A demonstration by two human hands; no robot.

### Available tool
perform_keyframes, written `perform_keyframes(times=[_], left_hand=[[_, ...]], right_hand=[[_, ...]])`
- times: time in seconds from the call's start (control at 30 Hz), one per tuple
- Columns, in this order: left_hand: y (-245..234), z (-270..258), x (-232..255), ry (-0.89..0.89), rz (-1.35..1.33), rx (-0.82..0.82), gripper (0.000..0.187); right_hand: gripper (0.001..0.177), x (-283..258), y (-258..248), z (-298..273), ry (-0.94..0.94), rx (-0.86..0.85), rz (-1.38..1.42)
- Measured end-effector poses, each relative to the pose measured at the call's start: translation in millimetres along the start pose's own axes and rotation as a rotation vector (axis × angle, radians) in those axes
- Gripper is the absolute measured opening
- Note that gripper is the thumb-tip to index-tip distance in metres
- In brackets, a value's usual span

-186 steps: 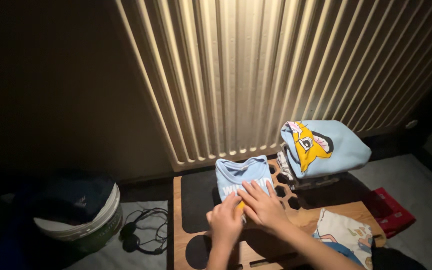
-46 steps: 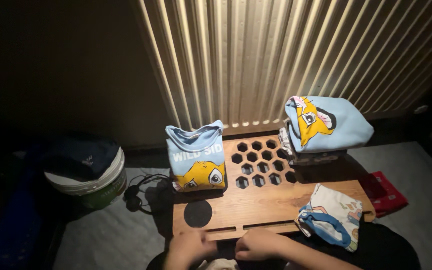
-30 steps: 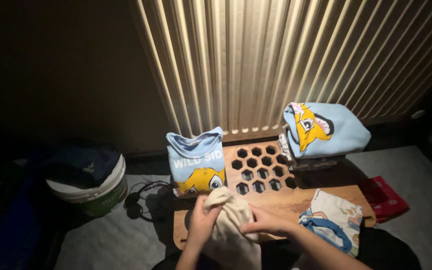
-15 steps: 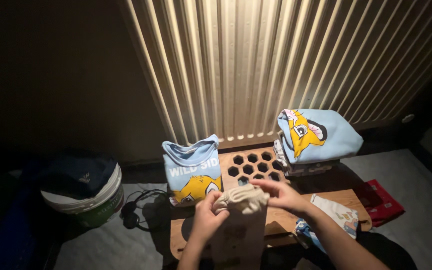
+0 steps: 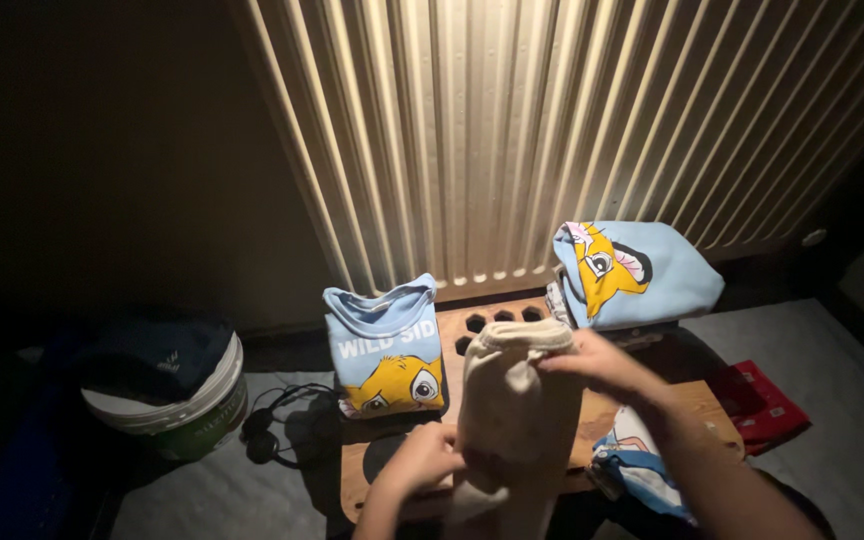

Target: The person folds several pieces of clothing on a small wooden table. They handle light blue, dark blue, beige, and white garments, folding each one and stacking them neatly. The person also moves a stack of folded clothes to the side.

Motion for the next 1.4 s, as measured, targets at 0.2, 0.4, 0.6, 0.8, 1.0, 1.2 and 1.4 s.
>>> perform_keyframes(times=[0.2, 0.4, 0.6, 0.8, 1.0, 1.2, 1.4], left_hand=[[-28, 53, 24, 0.026, -0.482, 0.263, 0.022], [-62, 102, 66, 0.580, -0.478, 0.739, 0.031], [-23, 76, 31, 0.443, 0.254, 0.514, 0.020], [41, 32, 4, 0.655, 0.644, 0.450, 0.007], [78, 17, 10, 0.793, 0.408, 0.464, 0.011], [122, 14, 41, 1.013, 0.196, 0.216, 0.032], [61, 21, 21, 0.568, 0.286, 0.533, 0.023]], right_hand=[[0.037, -53, -40, 1, -0.123, 0.196, 0.087], [0.042, -90, -46, -32, -0.351, 0.218, -0.037], [0.046, -24, -9, -54, 0.026, -0.141, -0.423], [0.031, 77, 4, -71, 0.133, -0.390, -0.411], [0.021, 77, -66, -73, 0.046, 0.006, -0.379], [0.047, 35, -65, -70, 0.038, 0.354, -1.006], [0.033, 57, 44, -57, 0.108, 0.038, -0.810]])
Point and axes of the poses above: each hand's wrist, its own z-axis towards the middle knuckle, its own y-axis out of the palm, x = y × z, the point moved 2 cm from there along z, towards the middle knuckle, and after that the axes turned 1 degree about -x, right-handed, at the moved point
